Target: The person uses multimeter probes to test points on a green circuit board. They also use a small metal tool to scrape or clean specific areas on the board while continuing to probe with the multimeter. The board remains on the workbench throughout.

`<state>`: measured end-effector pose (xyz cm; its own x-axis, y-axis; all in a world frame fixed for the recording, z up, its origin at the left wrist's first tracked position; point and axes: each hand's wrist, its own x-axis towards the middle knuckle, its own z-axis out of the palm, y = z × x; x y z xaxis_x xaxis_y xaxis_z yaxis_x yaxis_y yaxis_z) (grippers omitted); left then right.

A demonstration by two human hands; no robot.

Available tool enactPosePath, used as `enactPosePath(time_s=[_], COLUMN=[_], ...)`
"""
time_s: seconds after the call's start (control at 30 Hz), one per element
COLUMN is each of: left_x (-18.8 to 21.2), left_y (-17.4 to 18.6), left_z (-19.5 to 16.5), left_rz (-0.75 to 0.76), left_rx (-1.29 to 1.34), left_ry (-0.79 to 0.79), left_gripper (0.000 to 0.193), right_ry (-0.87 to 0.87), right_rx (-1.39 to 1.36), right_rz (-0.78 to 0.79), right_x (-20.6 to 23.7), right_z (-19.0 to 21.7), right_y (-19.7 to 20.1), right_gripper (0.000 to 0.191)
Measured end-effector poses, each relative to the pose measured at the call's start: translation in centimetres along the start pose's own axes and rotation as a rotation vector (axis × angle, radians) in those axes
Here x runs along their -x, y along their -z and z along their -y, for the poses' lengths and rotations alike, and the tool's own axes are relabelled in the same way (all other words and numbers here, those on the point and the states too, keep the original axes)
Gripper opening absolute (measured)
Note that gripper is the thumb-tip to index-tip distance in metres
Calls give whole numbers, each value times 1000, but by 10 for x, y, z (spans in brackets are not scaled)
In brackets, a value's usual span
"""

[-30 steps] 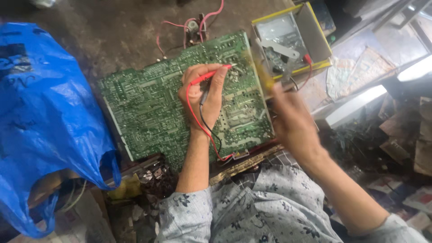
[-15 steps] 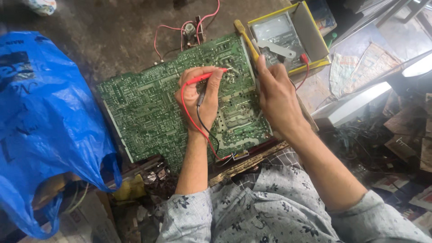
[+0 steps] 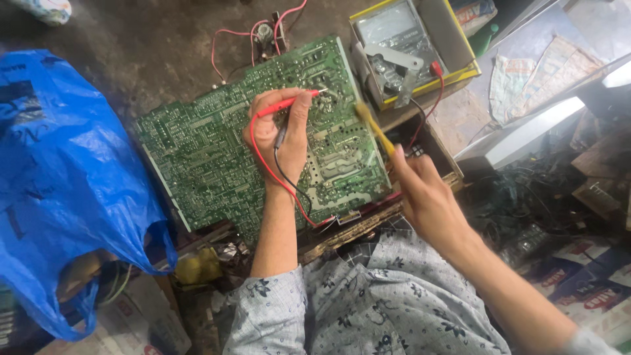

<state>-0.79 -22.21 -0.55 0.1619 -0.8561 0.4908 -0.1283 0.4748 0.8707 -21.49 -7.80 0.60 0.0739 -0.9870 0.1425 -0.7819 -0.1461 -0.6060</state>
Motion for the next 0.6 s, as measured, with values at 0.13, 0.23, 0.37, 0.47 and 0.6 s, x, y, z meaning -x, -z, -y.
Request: enactPosePath(time_s=[0.13, 0.23, 0.37, 0.47, 0.6], left_x=[1, 1, -1, 4, 46], left_y=[-1, -3, 2, 21, 58], left_z=[3, 7, 12, 2, -30], left_rz=[-5, 8, -47, -216, -355], left_rx=[28, 179, 238, 358, 699], left_ry=[-11, 89, 70, 193, 416], left_gripper=[10, 10, 10, 11, 14], right_ry=[-112, -180, 14, 65, 71], right_rx=[-24, -84, 50, 203, 206], right_rz=[116, 106, -52, -74, -59], right_x=[59, 78, 80, 73, 56], right_z=[0, -20, -64, -91, -108], right_y=[22, 39, 61, 77, 83], right_gripper=[64, 60, 60, 40, 40])
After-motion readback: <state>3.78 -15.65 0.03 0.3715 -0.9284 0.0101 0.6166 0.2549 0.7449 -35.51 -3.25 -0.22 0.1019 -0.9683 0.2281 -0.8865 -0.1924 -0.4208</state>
